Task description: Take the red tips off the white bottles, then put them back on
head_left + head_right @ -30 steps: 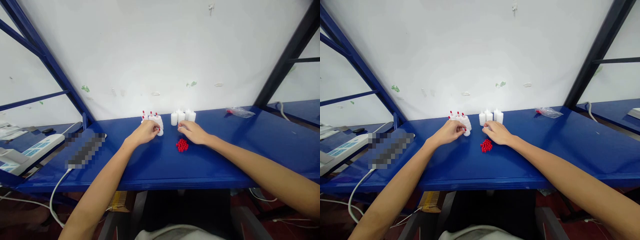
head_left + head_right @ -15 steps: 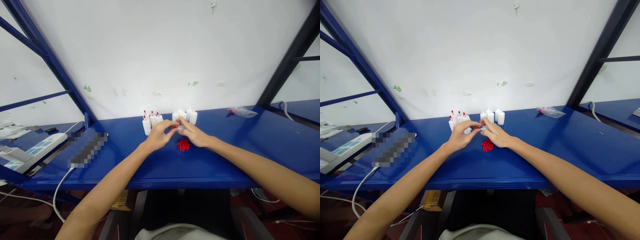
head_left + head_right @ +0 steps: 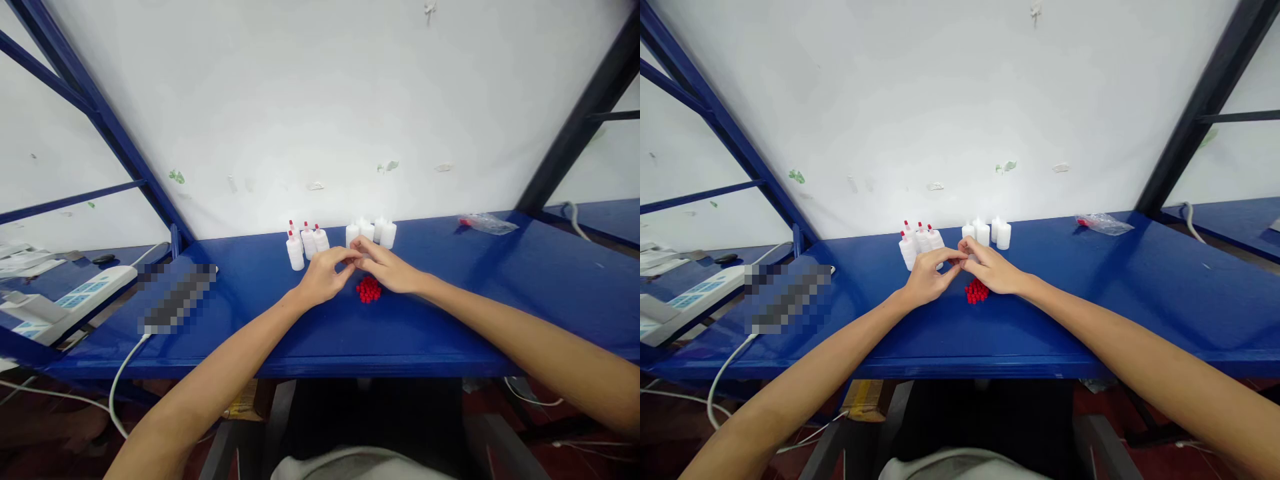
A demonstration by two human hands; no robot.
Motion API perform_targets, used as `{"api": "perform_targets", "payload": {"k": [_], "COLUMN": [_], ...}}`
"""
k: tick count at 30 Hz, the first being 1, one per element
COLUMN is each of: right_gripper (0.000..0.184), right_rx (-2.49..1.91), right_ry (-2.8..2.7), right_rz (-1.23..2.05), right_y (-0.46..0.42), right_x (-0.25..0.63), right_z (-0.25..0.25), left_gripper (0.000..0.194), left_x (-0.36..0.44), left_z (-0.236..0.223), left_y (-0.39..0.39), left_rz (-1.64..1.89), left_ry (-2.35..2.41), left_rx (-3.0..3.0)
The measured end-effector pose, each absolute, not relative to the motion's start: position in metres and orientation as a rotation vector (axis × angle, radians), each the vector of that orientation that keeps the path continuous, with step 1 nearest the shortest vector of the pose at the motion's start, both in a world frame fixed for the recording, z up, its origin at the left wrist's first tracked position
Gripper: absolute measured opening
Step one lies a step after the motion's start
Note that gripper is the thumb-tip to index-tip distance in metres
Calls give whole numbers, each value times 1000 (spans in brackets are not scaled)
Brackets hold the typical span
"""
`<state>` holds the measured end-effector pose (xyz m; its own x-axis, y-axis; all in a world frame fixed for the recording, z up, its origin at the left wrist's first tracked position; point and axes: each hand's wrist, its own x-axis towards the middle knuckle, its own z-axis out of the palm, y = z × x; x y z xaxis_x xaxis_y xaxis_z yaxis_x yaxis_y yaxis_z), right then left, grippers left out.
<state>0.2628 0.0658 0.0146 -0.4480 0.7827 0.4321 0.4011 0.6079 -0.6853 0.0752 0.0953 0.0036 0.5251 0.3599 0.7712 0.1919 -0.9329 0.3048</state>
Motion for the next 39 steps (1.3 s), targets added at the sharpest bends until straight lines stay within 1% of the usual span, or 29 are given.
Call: {"api": "perform_targets", "payload": {"k": [3,7,18,20,22,25,30,32,35,39], "right_gripper": [7,7,7,8,10,15,23,24,18,20], "right_rx": [-937,-972,-983,-1053,-1150,-1220,-1175,-1216,-1276,-1344], "right_ry": [-2081,-2086,-1953,-1945,-1960,-1994,-2019,-2000,-1977,-1994], "right_rz": [616,607,786,735,615,445,424,435,467,434], "right_y": [67,66,73,75,75,74,74,76,81,86], "right_x": [262,262,258,257,256,257,264,267,272,274], "right_z": [15,14,3,2,4,8,11,10,9,8], "left_gripper": [13,11,13,16,19,18,12,11,13,18], "left_x": [75,76,79,82,85,88,82,72,52,31], "left_z": [3,3,4,1,-2,-5,5,15,30,41], "left_y": [96,96,94,95,95,98,108,113,119,126], "left_rz": [1349,1307,1206,1194,1180,1211,1270,1311,1316,1047], "left_ry": [477,487,573,611,637,655,700,732,828,965], "left_rx": [2567,2546,2467,2452,2428,2353,2306,2335,2523,2834]}}
